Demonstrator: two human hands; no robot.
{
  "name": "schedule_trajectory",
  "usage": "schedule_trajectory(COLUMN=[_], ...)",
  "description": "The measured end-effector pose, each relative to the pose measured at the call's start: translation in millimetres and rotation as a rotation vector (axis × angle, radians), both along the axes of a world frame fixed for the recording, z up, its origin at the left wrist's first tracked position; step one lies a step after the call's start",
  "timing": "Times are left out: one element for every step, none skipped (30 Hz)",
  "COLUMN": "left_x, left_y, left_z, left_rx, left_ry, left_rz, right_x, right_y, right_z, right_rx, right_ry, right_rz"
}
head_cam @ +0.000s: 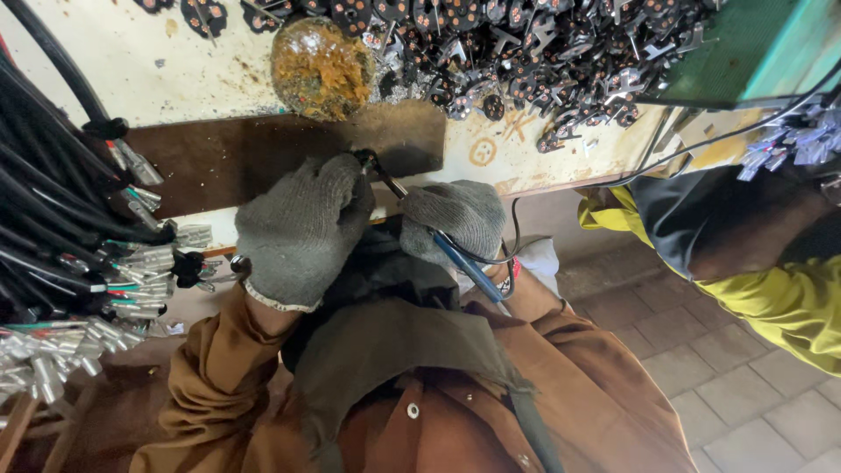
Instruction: The person sits at a workbench wearing gloves and solders small electronic components, holding a soldering iron in one hand and the part or wire in the other. They repeatedly pick up parts, apply the iron, and set finished pieces aside on the bench.
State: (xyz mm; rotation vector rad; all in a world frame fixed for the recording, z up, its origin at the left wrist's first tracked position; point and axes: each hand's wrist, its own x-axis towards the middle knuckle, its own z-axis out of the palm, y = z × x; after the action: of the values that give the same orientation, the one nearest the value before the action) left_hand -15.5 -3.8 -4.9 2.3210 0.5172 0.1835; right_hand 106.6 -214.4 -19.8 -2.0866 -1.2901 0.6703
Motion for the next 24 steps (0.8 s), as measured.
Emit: schedule_trajectory(left_x=[0, 0, 0, 0, -1, -2, -3, -3, -3, -3, -2, -2, -1, 0, 0, 0, 1, 1, 1, 1, 1, 1, 1, 1], left_y=[0, 0, 0, 0, 1, 1, 1, 1, 1, 1, 1, 1, 1, 1, 1, 1, 1, 2, 2, 2, 2, 2, 2, 2], left_z=[0, 0, 0, 0, 0, -1, -1, -2, -3, -4, -4, -5, -5, -5, -5, -5, -5, -4, -4, -4, -4, -4, -3, -3], left_rx=[0.012, 0.023, 0.036, 0.050, 0.000, -0.049, -0.099, -0.097, -0.092, -0.087, -0.072, -0.057, -0.041, -0.053, -0.066, -0.082, -0.082, -0.081, -0.080, -0.069, -0.059, -0.052, -0.050, -0.048], left_ry=[-0.012, -0.015, -0.018, -0.018, -0.016, -0.015, -0.016, -0.012, -0.007, -0.002, -0.023, -0.047, -0.071, -0.071, -0.068, -0.063, -0.072, -0.080, -0.087, -0.069, -0.051, -0.028, -0.030, -0.035], left_rz=[-0.012, -0.009, -0.005, 0.003, -0.007, -0.019, -0.031, -0.027, -0.021, -0.016, -0.005, 0.005, 0.017, 0.016, 0.014, 0.011, 0.012, 0.014, 0.016, 0.013, 0.013, 0.012, 0.011, 0.007], right_x=[-1, -3, -4, -5, -6, -6, -7, -7, -7, -7, -8, -8, -8, -9, -9, -9, -10, -9, -9, -8, -7, -6, -5, -3], right_y=[0, 0, -1, 0, 0, 1, 2, 3, 4, 6, 7, 9, 10, 11, 11, 11, 11, 10, 10, 9, 8, 6, 5, 4], right_z=[0, -1, -2, -2, -2, -3, -3, -3, -3, -3, -3, -3, -3, -3, -2, -2, -2, -2, -2, -2, -2, -1, -1, 0], right_rx=[0.011, 0.021, 0.043, 0.066, 0.090, 0.097, 0.102, 0.109, 0.141, 0.172, 0.203, 0.177, 0.151, 0.125, 0.143, 0.157, 0.170, 0.136, 0.103, 0.071, 0.090, 0.107, 0.123, 0.135], right_ry=[-0.023, -0.048, -0.042, -0.034, -0.024, -0.059, -0.097, -0.135, -0.107, -0.078, -0.054, -0.079, -0.104, -0.129, -0.141, -0.151, -0.160, -0.183, -0.206, -0.230, -0.198, -0.162, -0.127, -0.071], right_rz=[-0.021, -0.045, -0.049, -0.049, -0.048, -0.082, -0.117, -0.150, -0.159, -0.169, -0.180, -0.177, -0.172, -0.169, -0.168, -0.168, -0.167, -0.170, -0.172, -0.173, -0.145, -0.116, -0.088, -0.064])
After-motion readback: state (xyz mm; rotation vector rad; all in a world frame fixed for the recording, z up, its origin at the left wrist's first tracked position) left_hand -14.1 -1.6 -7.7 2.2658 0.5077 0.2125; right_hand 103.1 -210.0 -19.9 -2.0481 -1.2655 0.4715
